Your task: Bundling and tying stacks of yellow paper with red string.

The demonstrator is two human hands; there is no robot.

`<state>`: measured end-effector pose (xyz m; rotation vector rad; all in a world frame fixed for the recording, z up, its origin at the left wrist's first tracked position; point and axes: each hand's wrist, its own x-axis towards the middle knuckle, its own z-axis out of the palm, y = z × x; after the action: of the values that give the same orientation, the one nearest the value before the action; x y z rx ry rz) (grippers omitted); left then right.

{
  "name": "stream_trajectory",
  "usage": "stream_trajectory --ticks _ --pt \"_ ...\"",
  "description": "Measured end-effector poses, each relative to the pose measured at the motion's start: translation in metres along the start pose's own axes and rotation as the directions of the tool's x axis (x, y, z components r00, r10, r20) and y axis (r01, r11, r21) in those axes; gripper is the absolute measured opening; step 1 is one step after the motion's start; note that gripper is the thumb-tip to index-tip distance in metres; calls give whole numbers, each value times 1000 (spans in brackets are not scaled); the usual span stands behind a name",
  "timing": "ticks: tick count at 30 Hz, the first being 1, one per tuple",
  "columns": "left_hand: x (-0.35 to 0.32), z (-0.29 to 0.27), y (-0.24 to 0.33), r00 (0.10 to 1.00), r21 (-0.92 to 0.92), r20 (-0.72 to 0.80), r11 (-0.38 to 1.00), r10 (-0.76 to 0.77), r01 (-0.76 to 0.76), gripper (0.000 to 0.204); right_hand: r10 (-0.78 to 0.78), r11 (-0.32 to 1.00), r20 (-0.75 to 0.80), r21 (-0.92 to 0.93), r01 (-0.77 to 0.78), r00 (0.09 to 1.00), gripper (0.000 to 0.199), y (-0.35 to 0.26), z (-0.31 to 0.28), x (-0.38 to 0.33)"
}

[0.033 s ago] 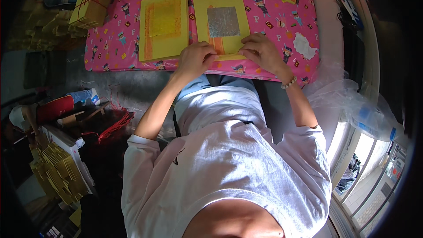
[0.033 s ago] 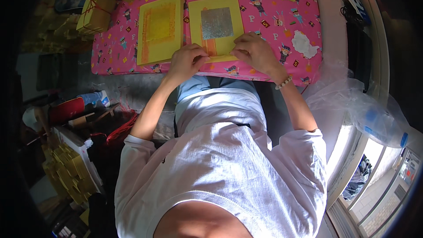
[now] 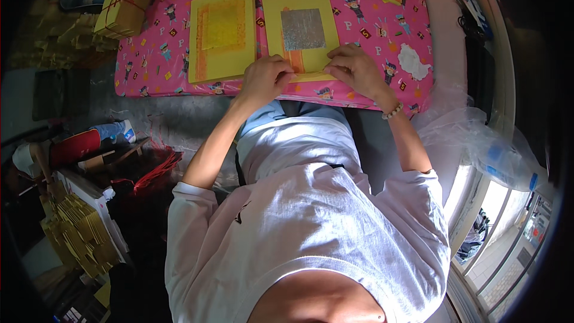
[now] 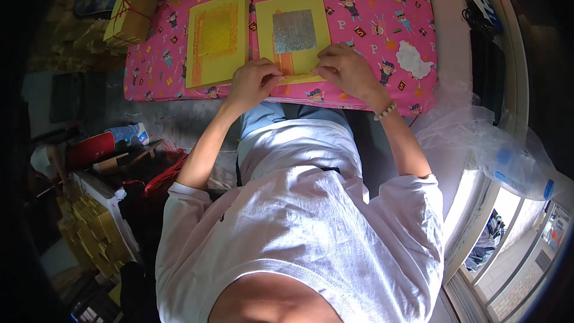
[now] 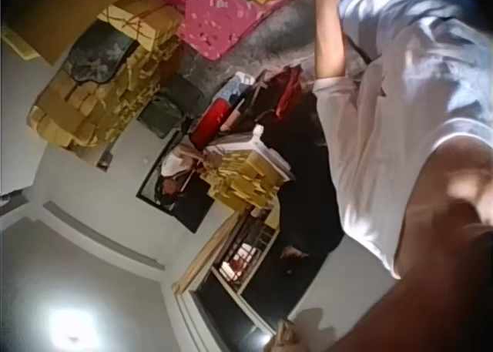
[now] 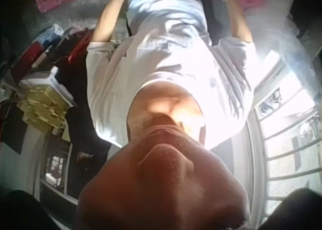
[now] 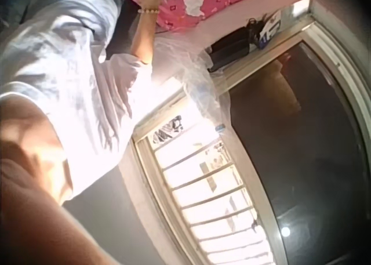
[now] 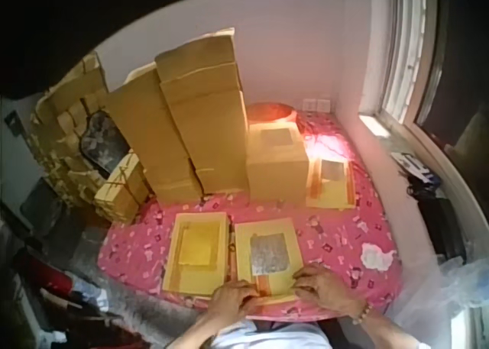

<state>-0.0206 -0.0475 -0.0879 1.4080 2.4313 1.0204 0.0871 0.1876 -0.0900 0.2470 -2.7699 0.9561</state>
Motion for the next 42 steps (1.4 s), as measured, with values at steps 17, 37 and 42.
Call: stream_trajectory --ticks 17,37,42 --pt "16 -8 -9 973 -55 181 987 -141 153 15 55 998 83 37 -58 995 18 3 -3 7" --pt "37 -6 30 987 237 -66 963 144 -125 35 104 972 -289 232 -36 952 45 -21 -16 21" --pt "40 -39 43 917 154 -387 987 98 -40 31 395 628 -167 767 -133 903 74 2 2 24"
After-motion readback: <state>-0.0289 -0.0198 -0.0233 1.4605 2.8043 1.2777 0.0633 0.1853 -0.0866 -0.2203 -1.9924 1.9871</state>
